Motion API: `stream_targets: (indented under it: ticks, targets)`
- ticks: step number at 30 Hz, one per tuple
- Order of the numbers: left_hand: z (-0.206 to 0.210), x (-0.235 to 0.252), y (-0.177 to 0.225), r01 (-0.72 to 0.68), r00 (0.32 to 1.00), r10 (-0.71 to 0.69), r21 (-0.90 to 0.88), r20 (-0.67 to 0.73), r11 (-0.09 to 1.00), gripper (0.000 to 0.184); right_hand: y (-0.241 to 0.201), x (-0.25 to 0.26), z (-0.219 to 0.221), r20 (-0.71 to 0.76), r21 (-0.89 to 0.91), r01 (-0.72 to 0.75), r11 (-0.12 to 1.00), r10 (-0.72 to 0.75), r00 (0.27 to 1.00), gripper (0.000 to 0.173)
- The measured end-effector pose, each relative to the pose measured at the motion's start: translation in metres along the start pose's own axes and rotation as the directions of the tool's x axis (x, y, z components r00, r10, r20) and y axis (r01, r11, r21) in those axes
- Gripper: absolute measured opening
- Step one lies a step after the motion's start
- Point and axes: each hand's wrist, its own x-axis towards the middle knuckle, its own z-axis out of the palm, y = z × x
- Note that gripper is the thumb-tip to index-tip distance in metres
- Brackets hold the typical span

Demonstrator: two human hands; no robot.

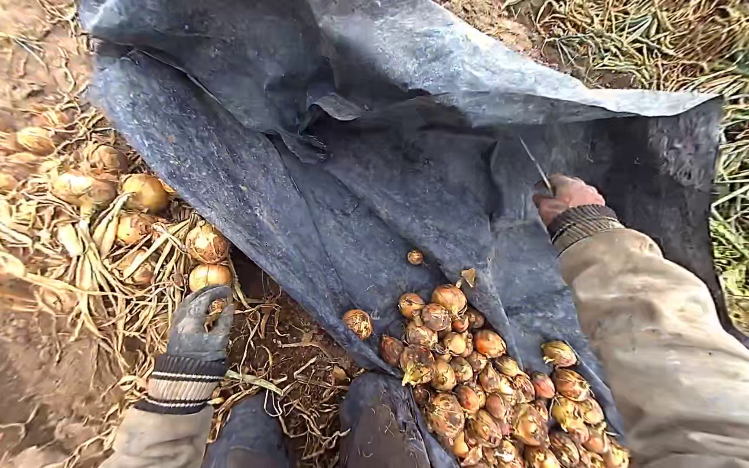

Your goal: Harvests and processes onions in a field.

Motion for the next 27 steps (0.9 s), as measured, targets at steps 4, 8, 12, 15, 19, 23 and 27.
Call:
stream_targets:
  ticks: [4,8,12,15,19,23,27]
  targets:
    - [0.034,-0.036,-0.024,-0.01,1.0,0.008,0.085,0.027,0.996,0.036,-0.056,-0.105,0.123,0.272,0.143,0.059,0.988,-0.097,0.958,0.03]
    - [0.052,-0.04,-0.025,0.048,0.978,-0.061,0.068,0.2,0.997,0.037,-0.145,-0.171,0.193,0.47,0.289,0.1,0.952,-0.232,0.852,0.039]
    - [0.057,-0.077,-0.025,0.152,0.956,-0.143,-0.014,0.255,0.988,0.035,-0.224,-0.183,0.233,0.61,0.182,0.09,0.979,-0.184,0.771,0.061]
    - [0.063,-0.124,-0.038,0.201,0.938,-0.169,-0.079,0.302,0.976,0.035,-0.255,-0.185,0.238,0.639,0.047,0.093,0.995,-0.101,0.763,0.059]
    - [0.064,-0.165,-0.033,0.423,0.835,-0.306,-0.178,0.457,0.889,0.043,-0.279,-0.217,0.243,0.626,-0.03,0.102,0.994,-0.061,0.777,0.05]
    - [0.103,-0.148,0.018,0.579,0.762,-0.372,-0.3,0.53,0.758,0.051,-0.268,-0.247,0.256,0.575,0.085,0.219,0.972,-0.227,0.786,0.044]
    - [0.139,-0.088,0.045,0.41,0.797,-0.341,-0.031,0.499,0.912,0.046,-0.235,-0.282,0.24,0.58,0.039,0.279,0.96,-0.249,0.775,0.042]
